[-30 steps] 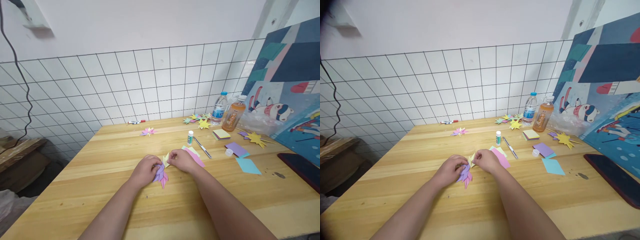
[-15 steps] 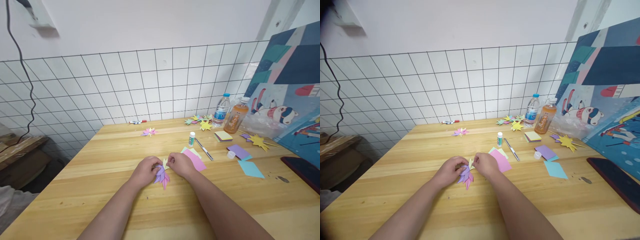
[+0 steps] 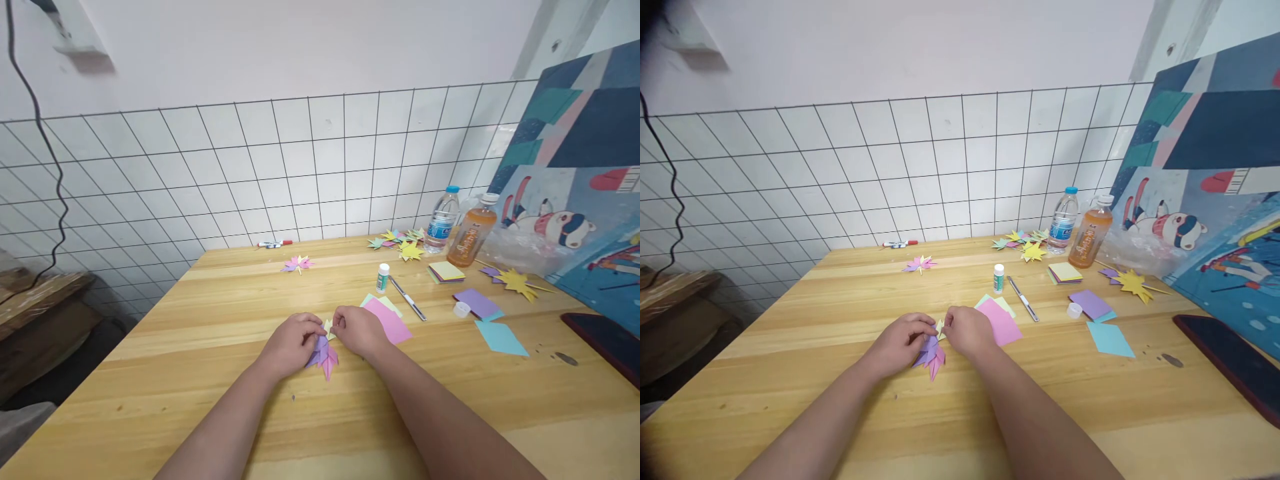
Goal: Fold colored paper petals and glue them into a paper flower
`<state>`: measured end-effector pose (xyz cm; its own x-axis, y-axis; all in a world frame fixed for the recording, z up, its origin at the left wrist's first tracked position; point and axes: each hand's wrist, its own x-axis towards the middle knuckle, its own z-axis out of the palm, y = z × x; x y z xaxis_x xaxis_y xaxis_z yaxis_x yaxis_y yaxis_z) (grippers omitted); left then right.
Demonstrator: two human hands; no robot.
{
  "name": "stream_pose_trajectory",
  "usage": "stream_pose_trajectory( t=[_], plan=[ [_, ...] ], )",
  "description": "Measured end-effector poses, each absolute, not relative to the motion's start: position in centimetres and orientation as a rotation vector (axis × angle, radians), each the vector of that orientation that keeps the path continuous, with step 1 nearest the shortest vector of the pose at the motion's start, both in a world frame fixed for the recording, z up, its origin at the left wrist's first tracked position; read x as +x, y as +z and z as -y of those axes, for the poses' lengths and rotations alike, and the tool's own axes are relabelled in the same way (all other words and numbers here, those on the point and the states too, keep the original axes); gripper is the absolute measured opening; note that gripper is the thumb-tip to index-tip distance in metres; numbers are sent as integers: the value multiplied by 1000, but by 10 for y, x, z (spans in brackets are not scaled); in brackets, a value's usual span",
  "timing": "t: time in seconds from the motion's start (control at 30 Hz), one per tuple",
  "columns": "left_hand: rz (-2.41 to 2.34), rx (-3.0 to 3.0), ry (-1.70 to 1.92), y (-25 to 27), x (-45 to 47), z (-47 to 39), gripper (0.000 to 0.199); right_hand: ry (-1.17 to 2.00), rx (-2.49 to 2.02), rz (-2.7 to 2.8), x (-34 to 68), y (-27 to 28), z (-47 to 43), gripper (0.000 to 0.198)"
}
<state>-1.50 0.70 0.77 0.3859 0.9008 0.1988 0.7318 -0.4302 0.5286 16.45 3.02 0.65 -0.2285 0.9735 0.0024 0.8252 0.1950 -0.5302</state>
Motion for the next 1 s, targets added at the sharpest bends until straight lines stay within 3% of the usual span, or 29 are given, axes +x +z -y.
stream_pose_trajectory(
  t=[0.2, 0.37, 0.73, 1.0],
  plan=[
    [-1439, 2382, 601, 11, -10, -4, 18, 576, -1703, 2158, 164, 7, -30, 6],
    [-1453, 2452, 556, 11, -10, -3, 19, 555, -1708, 2180, 164, 6, -32, 20],
    [-1283, 2433, 510, 27, -6, 7, 32, 568, -1794, 2198, 161, 8, -40, 18],
    [-1330, 2340, 498, 21, -7, 7, 28, 537, -1855, 2200, 158, 7, -44, 27]
  ],
)
